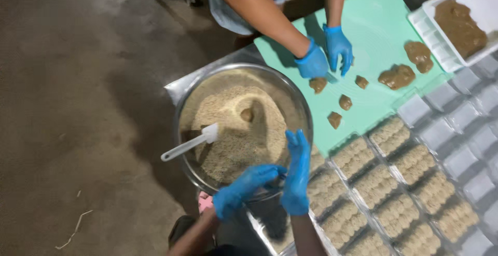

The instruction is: The person rolls pieces of brown paste into balls by hand, coats them in sesame seeds in a metal bowl, and places them into plastic containers.

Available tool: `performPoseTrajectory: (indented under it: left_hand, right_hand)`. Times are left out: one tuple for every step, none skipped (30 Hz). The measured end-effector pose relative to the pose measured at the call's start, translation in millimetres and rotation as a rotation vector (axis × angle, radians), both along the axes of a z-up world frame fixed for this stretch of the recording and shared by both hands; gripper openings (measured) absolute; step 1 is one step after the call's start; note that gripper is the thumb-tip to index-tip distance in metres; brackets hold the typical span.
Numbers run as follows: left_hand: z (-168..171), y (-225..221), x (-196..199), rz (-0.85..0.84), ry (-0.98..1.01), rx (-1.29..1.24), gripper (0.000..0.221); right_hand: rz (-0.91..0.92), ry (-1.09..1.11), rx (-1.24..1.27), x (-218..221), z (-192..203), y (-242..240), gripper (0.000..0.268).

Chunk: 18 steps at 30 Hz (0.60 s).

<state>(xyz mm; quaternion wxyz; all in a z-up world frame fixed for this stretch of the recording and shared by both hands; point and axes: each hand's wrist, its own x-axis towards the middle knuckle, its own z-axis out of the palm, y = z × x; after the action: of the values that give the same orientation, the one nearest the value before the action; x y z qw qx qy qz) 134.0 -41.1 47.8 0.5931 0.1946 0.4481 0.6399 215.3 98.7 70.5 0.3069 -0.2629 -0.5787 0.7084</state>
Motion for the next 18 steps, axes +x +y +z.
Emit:
performPoseTrajectory:
  left_hand:
    - [-7,5,-21,-0.014,0.149,0.107,0.035]
    - [-14,11,-41,0.153,0.298,0.152,0.033]
    - [-18,12,-62,0.324,0.445,0.193,0.033]
    - [-19,7,-83,0.418,0.495,0.369,0.040]
    - [-18,13,-103,0.573,0.321,0.077,0.048]
    - [-13,14,-123,0.522,0.434,-0.198,0.054]
    - [-5,7,-136,0.465,0.545,-0.480,0.062]
    - [2,2,-133,0.476,0.528,-0.491,0.064]
    - [7,3,-131,0.497,0.516,-0.495,0.066]
    - [9,6,-130,0.517,0.504,-0.499,0.069]
    - [9,9,-123,0.549,0.558,-0.412,0.057]
    - [7,11,-111,0.580,0.613,-0.324,0.047]
    - [3,7,-97,0.613,0.664,-0.243,0.043]
    - [0,3,-82,0.557,0.497,-0.213,0.039]
    - [-1,1,-65,0.504,0.335,-0.184,0.037]
    - [-1,5,-47,0.447,0.210,-0.145,0.036]
    - [1,11,-32,0.386,0.088,-0.101,0.035]
    - [8,16,-15,0.303,-0.015,-0.167,0.036]
  right_hand:
    - [-0.133,-0.018,-0.016,-5,-11,31,0.052]
    - [-0.244,-0.037,0.052,-3,-22,66,0.043]
    - [-0.352,-0.057,0.116,1,-33,103,0.036]
    - [-0.377,-0.169,0.153,4,-46,142,0.033]
    - [-0.396,-0.280,0.182,6,-62,181,0.029]
    - [-0.345,-0.403,0.302,7,-79,219,0.032]
    - [-0.286,-0.526,0.416,11,-100,247,0.035]
    - [-0.186,-0.630,0.594,20,-121,269,0.044]
    - [-0.080,-0.719,0.779,21,-141,293,0.054]
    - [0.032,-0.804,0.963,23,-158,311,0.065]
    - [0.043,-0.829,0.989,23,-174,322,0.060]
    - [0.055,-0.855,1.015,23,-187,323,0.055]
    - [0.075,-0.881,1.040,24,-193,320,0.050]
    - [-0.015,-0.857,0.914,26,-196,318,0.045]
    - [-0.098,-0.827,0.784,23,-191,307,0.040]
    - [-0.178,-0.797,0.651,17,-180,290,0.034]
    - [-0.220,-0.682,0.601,15,-161,268,0.029]
    - [-0.261,-0.568,0.547,17,-135,242,0.025]
